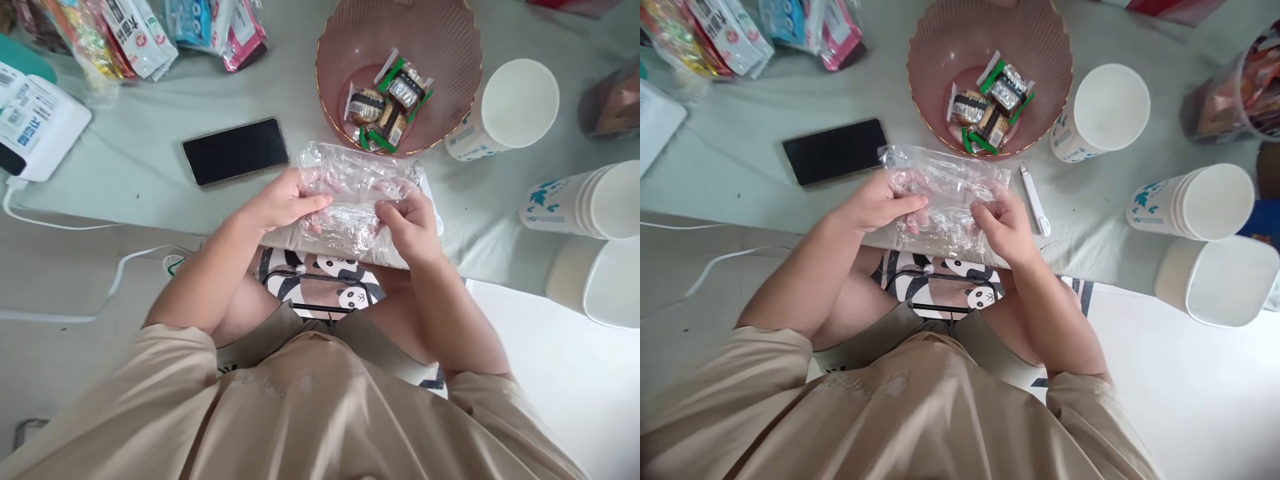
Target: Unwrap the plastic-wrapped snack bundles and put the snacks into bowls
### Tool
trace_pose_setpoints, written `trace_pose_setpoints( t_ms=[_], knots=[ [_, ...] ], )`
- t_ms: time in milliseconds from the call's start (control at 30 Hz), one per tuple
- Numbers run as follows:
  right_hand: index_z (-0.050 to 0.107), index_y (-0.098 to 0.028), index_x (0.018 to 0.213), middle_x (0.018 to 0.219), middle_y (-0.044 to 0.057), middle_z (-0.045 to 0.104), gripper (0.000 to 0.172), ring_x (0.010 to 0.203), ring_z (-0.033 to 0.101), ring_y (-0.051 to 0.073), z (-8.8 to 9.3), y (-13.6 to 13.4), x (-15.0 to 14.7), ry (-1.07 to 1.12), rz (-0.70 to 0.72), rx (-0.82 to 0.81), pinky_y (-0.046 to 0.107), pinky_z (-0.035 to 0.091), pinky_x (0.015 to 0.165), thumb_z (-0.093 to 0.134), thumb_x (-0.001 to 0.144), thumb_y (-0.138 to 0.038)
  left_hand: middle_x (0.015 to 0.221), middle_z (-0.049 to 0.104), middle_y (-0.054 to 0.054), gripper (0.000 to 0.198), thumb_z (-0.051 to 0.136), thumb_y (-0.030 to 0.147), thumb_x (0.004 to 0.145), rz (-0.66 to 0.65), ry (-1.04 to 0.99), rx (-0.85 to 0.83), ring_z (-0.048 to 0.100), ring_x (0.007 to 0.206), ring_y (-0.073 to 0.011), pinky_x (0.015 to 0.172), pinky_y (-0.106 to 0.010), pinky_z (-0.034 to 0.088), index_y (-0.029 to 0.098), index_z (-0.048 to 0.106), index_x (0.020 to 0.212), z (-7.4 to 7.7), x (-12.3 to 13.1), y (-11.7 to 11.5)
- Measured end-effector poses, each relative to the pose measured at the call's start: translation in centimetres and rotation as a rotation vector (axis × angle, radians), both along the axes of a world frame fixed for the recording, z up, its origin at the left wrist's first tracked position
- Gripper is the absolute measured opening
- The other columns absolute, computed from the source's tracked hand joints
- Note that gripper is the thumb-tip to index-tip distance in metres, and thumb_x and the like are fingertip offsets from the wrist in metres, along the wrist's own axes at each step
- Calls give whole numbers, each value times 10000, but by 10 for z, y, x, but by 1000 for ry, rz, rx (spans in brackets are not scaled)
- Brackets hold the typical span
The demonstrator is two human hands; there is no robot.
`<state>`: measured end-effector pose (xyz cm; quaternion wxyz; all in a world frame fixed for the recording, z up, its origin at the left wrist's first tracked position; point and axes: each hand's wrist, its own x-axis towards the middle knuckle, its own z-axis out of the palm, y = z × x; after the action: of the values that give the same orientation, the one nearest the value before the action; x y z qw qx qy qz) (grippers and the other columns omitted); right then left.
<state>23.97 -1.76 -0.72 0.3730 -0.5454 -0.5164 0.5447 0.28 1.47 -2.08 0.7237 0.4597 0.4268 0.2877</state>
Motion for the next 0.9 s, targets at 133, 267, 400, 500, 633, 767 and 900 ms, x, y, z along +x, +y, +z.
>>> trace_pose_setpoints(
  t_ms=[133,267,400,500,633,767,900],
  knots=[
    [704,-252,948,662,-39,594,232,517,532,96,-8,-4,8,32,-2,124,255,496,519,710,890,-477,616,699,3,376,903,414,695,-53,-113,-3,672,465,-190,434,-286,548,203,699,929,0,-5,2],
    [762,-251,916,757,21,665,293,642,615,148,-16,-7,17,68,112,270,305,544,622,654,944,-522,673,698,-15,305,879,449,683,2,-161,-5,645,514,-152,467,-260,503,196,726,761,1,-9,11],
    [812,-269,1040,936,69,716,334,811,672,202,-8,-4,22,72,278,432,371,570,750,575,981,-497,681,670,-66,356,694,522,759,-41,-123,-38,592,543,-151,490,-273,435,168,729,736,1,-15,18],
    [834,-273,994,1156,93,687,402,1009,690,233,-1,-1,24,23,379,436,414,578,891,519,1015,-522,750,649,-21,208,738,348,728,-67,54,122,556,597,-118,534,-242,407,177,689,836,3,-20,18],
    [773,-271,895,1294,79,640,264,1234,636,265,-2,0,23,-11,196,410,453,538,1061,623,987,-468,879,658,14,257,719,180,714,-170,177,300,590,699,-101,618,-216,452,192,655,963,7,-20,15],
    [579,-297,1281,1232,83,699,488,1099,708,244,-3,-4,8,86,224,143,392,607,903,775,878,-491,1062,702,-10,407,712,180,743,-256,148,348,643,798,-112,688,-218,507,220,650,1143,5,-16,14],
    [415,-244,1464,696,-50,603,638,539,546,125,4,-8,-11,-91,350,-157,261,430,510,718,911,-343,1212,695,-48,558,690,178,785,-148,169,476,690,895,-144,743,-250,563,256,596,1329,-1,-10,14]
  ],
)
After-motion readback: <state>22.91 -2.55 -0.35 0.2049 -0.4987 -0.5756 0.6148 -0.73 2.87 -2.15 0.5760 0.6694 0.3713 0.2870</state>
